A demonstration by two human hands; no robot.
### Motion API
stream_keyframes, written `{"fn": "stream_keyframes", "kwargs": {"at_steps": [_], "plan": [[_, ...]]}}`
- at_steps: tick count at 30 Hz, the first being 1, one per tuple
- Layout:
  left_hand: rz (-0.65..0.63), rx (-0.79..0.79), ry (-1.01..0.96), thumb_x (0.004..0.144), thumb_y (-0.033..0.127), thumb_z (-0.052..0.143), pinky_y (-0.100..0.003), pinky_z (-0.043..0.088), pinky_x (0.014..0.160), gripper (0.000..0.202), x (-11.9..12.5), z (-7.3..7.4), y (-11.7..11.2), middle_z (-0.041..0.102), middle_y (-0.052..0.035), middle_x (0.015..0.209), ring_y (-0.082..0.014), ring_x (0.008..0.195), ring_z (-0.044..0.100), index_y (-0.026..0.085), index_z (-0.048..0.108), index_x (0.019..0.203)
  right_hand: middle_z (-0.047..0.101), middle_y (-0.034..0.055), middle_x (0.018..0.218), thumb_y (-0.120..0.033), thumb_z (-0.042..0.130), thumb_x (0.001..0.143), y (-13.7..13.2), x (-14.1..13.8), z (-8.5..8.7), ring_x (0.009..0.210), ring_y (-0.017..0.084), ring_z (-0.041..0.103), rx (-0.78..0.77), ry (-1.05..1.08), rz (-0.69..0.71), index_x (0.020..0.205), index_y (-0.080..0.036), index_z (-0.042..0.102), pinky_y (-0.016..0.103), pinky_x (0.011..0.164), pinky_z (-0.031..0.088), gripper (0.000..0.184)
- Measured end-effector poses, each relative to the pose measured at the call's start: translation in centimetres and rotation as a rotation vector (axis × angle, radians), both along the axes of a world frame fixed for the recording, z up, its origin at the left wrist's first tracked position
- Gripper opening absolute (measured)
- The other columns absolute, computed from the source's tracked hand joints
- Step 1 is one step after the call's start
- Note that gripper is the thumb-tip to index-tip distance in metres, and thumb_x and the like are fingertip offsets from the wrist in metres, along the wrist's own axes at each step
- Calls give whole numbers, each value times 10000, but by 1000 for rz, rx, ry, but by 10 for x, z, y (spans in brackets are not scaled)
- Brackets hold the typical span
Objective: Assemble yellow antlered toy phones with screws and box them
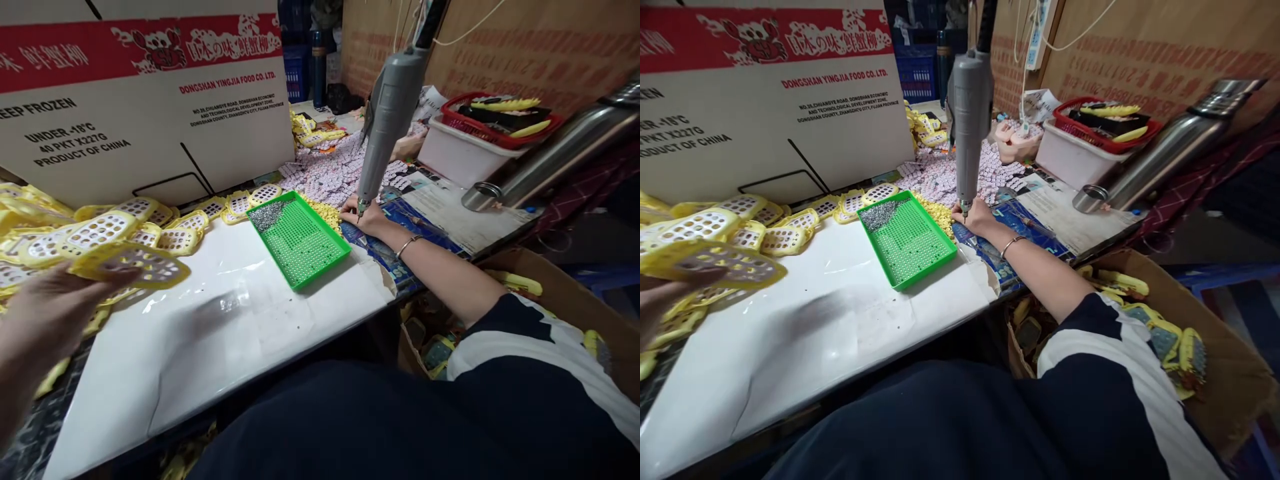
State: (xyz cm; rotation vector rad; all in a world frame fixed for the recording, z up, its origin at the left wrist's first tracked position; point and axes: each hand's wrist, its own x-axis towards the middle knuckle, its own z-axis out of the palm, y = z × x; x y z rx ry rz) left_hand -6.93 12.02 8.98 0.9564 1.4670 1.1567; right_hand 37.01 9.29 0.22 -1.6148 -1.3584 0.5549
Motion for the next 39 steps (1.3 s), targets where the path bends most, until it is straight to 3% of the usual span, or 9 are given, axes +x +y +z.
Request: {"fn": "stream_keyframes", "kwargs": {"at_steps": [2,4,8,11,16,23,28,34,39], "plan": [[24,-45,-52,734,-202,409,-83,520,556,390,39,1,-28,694,27,639,-62,613,622,76,659,846,583,-4,587,-200,744,558,1,2,-2,650,144,532,-14,80,-25,535,-180,570,300,712,461,177],[51,-138,-240,760,-180,320,-130,535,501,442,69,-5,-51,673,11,568,-80,494,609,77,659,882,558,-17,543,-213,730,576,-1,6,-3,582,125,518,-36,179,-45,543,-181,541,283,640,475,195],[53,-234,-563,752,-94,387,-214,571,504,394,94,-29,-76,699,-29,646,-134,528,655,110,657,951,587,-10,585,-214,614,668,-11,15,-1,539,99,542,-47,368,-93,590,-182,470,263,603,516,167],[110,-304,-651,686,-42,442,-260,593,551,362,99,-44,-86,712,-51,694,-175,593,689,146,662,905,606,-2,643,-218,541,706,-18,30,8,565,91,560,-15,430,-162,640,-191,423,245,606,522,138],[159,-409,-660,647,25,442,-245,580,505,230,104,-51,-93,678,-108,651,-172,517,664,116,624,756,532,-23,611,-309,494,775,-16,64,16,509,88,462,-5,305,-315,698,-199,453,210,498,418,140],[2,-462,-727,645,1,421,-209,528,403,375,101,-61,-94,660,-110,641,-159,468,632,77,618,955,562,5,664,-71,588,610,9,83,5,762,182,532,-90,-167,-418,663,-172,599,316,787,421,114],[33,-490,-724,658,-12,404,-242,557,437,590,107,-62,-97,696,-102,695,-178,505,665,133,546,1212,624,72,842,-10,546,636,17,88,5,940,254,543,-126,-377,-370,718,-170,675,349,858,387,222],[-94,-442,-737,683,2,408,-281,586,495,701,99,-66,-96,743,-144,834,-215,581,704,162,433,1365,615,93,886,-107,622,690,-6,92,10,936,250,531,-75,-398,-307,643,-180,654,343,821,381,92],[-116,-404,-814,743,57,425,-336,614,644,649,89,-75,-92,731,-186,980,-258,775,729,138,413,1386,575,29,683,-171,634,684,-44,91,19,731,177,509,-40,-202,-365,591,-174,586,303,703,381,105]]}}
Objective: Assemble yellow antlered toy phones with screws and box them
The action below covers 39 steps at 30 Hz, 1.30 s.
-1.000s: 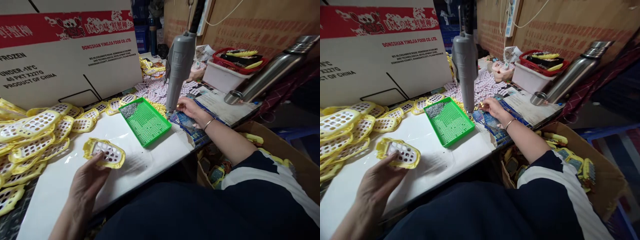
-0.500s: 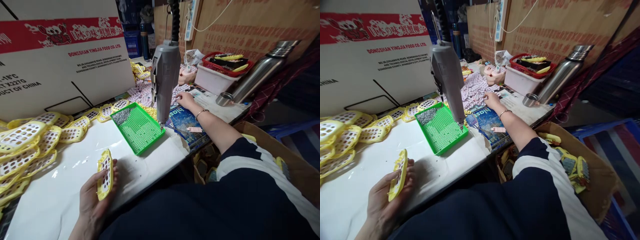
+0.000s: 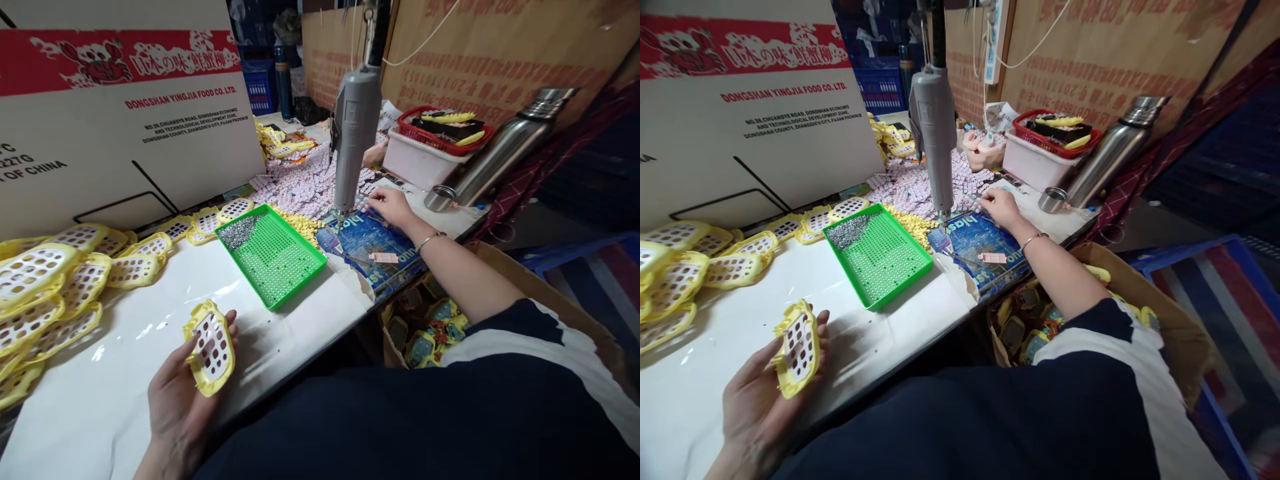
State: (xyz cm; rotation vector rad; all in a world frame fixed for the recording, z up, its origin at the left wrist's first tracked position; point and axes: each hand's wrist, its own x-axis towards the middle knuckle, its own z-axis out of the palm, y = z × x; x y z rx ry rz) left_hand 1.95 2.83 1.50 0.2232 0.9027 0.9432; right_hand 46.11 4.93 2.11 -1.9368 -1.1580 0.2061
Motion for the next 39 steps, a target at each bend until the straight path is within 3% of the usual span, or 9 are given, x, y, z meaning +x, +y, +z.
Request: {"fn": "stream_keyframes", "kwargs": {"at_steps": [5,11,14,18,23,26,32,35,39], "plan": [[-8,31,-126,787,198,470,-414,590,790,636,2,0,0,677,-226,1127,-310,1011,674,114,379,1411,396,-58,477,-253,636,684,-36,-16,12,421,72,294,-11,356,-11,611,-179,514,226,437,230,160],[0,112,-220,832,506,510,-471,524,914,746,7,-1,-7,560,-255,1299,-335,1147,595,124,321,1444,333,-100,472,-302,717,609,-71,-63,32,375,17,204,26,634,112,648,-184,470,178,377,106,276],[56,136,-228,831,546,523,-499,423,1031,775,11,1,-11,518,-235,1354,-325,1202,554,145,302,1456,359,-101,468,-323,719,603,-79,-94,38,366,10,199,28,705,192,668,-183,488,172,369,103,278],[72,115,-263,874,513,471,-582,329,1070,688,15,2,-14,521,-232,1354,-345,1253,503,150,336,1443,469,-74,517,-337,720,613,-75,-139,41,365,4,211,1,771,336,695,-176,530,176,364,89,262],[10,49,-334,902,529,396,-609,320,1062,620,14,1,-15,573,-218,1305,-342,1240,519,163,406,1403,335,-117,467,-301,731,595,-53,-192,42,370,9,191,-42,924,535,696,-179,554,182,363,75,237],[-40,-33,-321,928,520,317,-626,331,1045,601,15,5,-15,612,-218,1247,-342,1201,554,139,430,1379,388,-112,479,-296,737,566,-38,-219,39,371,5,186,-123,995,613,694,-176,549,181,359,83,257],[-191,-122,-377,938,539,237,-619,364,1013,652,13,10,-16,643,-220,1183,-341,1133,598,70,453,1337,486,-71,546,-311,730,646,-22,-255,28,414,27,320,-114,807,776,716,-171,607,180,388,222,199],[-277,-137,-464,936,551,213,-608,380,998,659,8,8,-17,654,-202,1168,-336,1100,614,82,492,1306,588,-2,687,-322,714,723,-20,-258,24,602,89,511,9,498,978,727,-175,662,213,527,391,157],[-339,-126,-532,932,558,223,-592,398,983,637,3,6,-17,684,-170,1109,-315,1021,652,114,539,1261,603,35,779,-332,600,859,-15,-251,20,670,95,560,107,43,1302,814,-188,717,211,593,430,191]]}}
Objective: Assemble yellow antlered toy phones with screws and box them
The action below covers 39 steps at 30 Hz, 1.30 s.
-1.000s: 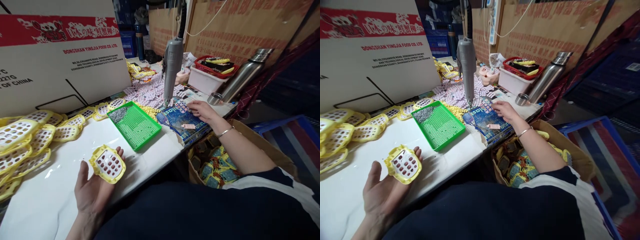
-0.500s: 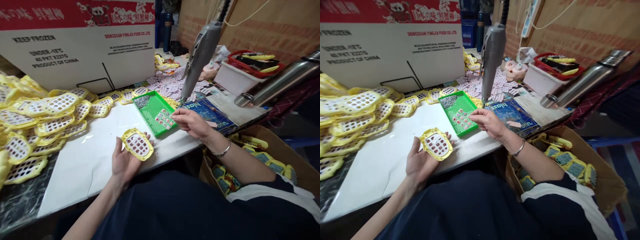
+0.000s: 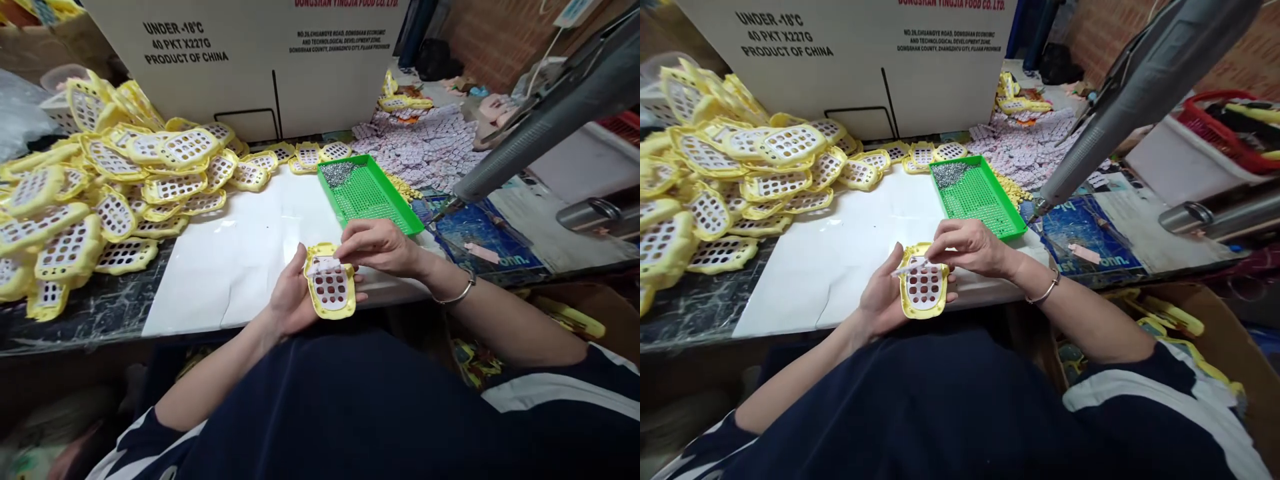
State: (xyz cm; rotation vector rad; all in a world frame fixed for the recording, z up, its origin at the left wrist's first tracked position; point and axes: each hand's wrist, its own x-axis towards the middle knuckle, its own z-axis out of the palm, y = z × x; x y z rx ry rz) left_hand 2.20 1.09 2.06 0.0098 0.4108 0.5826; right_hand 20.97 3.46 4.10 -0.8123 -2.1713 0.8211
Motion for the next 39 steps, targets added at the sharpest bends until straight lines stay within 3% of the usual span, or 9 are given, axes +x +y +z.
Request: {"fn": "stream_keyframes", "kwargs": {"at_steps": [4,8,12,19,28,30,32,37,39], "plan": [[3,-1,-12,935,554,221,-583,404,979,633,-2,-1,-1,702,-159,1064,-314,1023,653,116,541,1262,604,38,796,-300,461,938,2,7,0,640,77,545,292,-280,73,881,-209,719,190,570,393,280],[34,-25,39,937,554,227,-579,399,987,637,1,0,-1,698,-158,1079,-315,1054,639,111,498,1306,599,25,736,-203,429,924,-6,2,9,567,83,462,559,-614,28,800,-215,690,233,480,241,289],[117,-54,99,944,542,210,-558,403,996,630,5,-1,-1,672,-156,1150,-306,1084,625,122,464,1339,598,37,710,-232,526,876,-19,-8,19,551,101,451,552,-862,12,837,-181,658,271,470,156,146],[252,-28,152,943,551,192,-473,446,974,653,7,5,0,649,-158,1179,-287,1089,621,111,459,1346,678,97,1102,-370,432,943,-32,-12,10,765,141,654,594,-617,-57,1060,-160,636,235,498,381,315],[384,169,184,952,529,192,-401,503,904,602,10,6,-9,693,-129,1049,-239,999,656,157,543,1271,698,111,1068,-258,414,948,-43,-27,6,605,116,638,693,-647,-128,966,-130,668,238,493,430,285],[381,159,191,950,531,198,-403,504,908,605,11,5,-9,697,-130,1027,-241,1001,656,148,574,1228,700,118,1010,-249,419,945,-43,-29,6,640,128,639,603,-588,-141,936,-128,672,236,507,431,280],[397,143,194,943,549,202,-411,501,917,620,11,3,-7,699,-131,1013,-249,1019,652,136,607,1168,692,100,909,-269,452,933,-40,-31,6,701,138,635,370,-403,-195,936,-137,668,234,556,452,253],[457,87,232,916,604,237,-458,498,921,631,9,0,1,708,-129,957,-272,1034,649,133,636,1049,623,50,901,-388,469,913,-25,-32,7,582,77,553,-665,341,-331,1062,-163,557,210,491,462,284],[495,58,254,916,598,257,-459,498,922,606,8,-1,2,708,-122,930,-270,1026,652,138,640,1017,605,66,1012,-289,490,893,-21,-33,7,668,78,598,-913,504,-298,1087,-172,516,221,578,524,228]]}}
